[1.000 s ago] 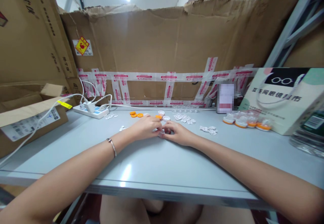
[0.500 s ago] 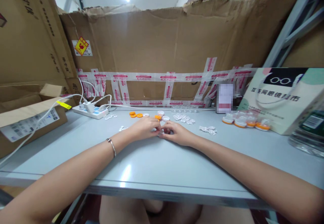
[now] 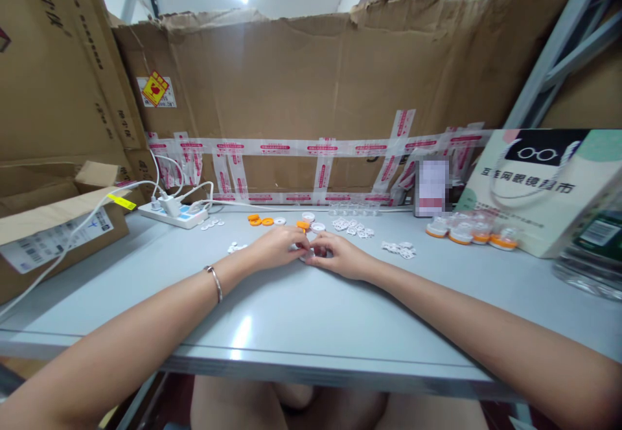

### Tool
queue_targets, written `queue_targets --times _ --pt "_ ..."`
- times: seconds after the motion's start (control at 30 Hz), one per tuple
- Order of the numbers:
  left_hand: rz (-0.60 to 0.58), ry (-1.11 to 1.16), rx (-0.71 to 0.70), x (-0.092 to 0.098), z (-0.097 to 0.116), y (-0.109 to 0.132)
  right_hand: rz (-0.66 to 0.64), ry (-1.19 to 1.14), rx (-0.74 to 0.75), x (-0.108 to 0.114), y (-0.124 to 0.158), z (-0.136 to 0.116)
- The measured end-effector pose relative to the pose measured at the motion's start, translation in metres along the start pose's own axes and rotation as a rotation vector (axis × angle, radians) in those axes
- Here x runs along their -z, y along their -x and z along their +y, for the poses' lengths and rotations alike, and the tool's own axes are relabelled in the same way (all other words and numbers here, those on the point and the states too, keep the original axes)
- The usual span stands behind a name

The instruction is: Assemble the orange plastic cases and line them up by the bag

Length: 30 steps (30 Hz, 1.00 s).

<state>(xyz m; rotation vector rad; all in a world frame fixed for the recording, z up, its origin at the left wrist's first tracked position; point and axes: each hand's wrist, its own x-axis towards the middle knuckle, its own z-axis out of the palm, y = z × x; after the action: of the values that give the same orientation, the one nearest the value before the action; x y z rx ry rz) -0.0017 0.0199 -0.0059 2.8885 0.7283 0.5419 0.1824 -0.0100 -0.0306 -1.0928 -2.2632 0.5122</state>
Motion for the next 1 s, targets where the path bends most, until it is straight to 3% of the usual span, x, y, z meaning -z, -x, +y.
queue_targets --times 0.13,0.3,0.53,0.77,1.0 --pt "-0.008 0.197 0.090 -0.005 -0.002 -0.001 -0.005 0.002 0.001 -0.001 -0.001 0.002" --pt "-0.007 0.280 0.165 -0.006 -0.002 0.000 0.020 -0.012 -0.004 -0.002 -0.001 0.004" --pt "0.016 0.197 0.089 0.005 -0.004 0.005 0.048 -0.022 -0.036 0.001 0.001 0.006" --pt "-0.001 0.127 0.043 0.001 -0.005 0.006 0.150 -0.093 -0.062 0.000 0.003 0.004" --pt "0.001 0.119 0.019 -0.001 -0.004 0.006 0.145 -0.169 -0.093 0.000 0.005 0.000"
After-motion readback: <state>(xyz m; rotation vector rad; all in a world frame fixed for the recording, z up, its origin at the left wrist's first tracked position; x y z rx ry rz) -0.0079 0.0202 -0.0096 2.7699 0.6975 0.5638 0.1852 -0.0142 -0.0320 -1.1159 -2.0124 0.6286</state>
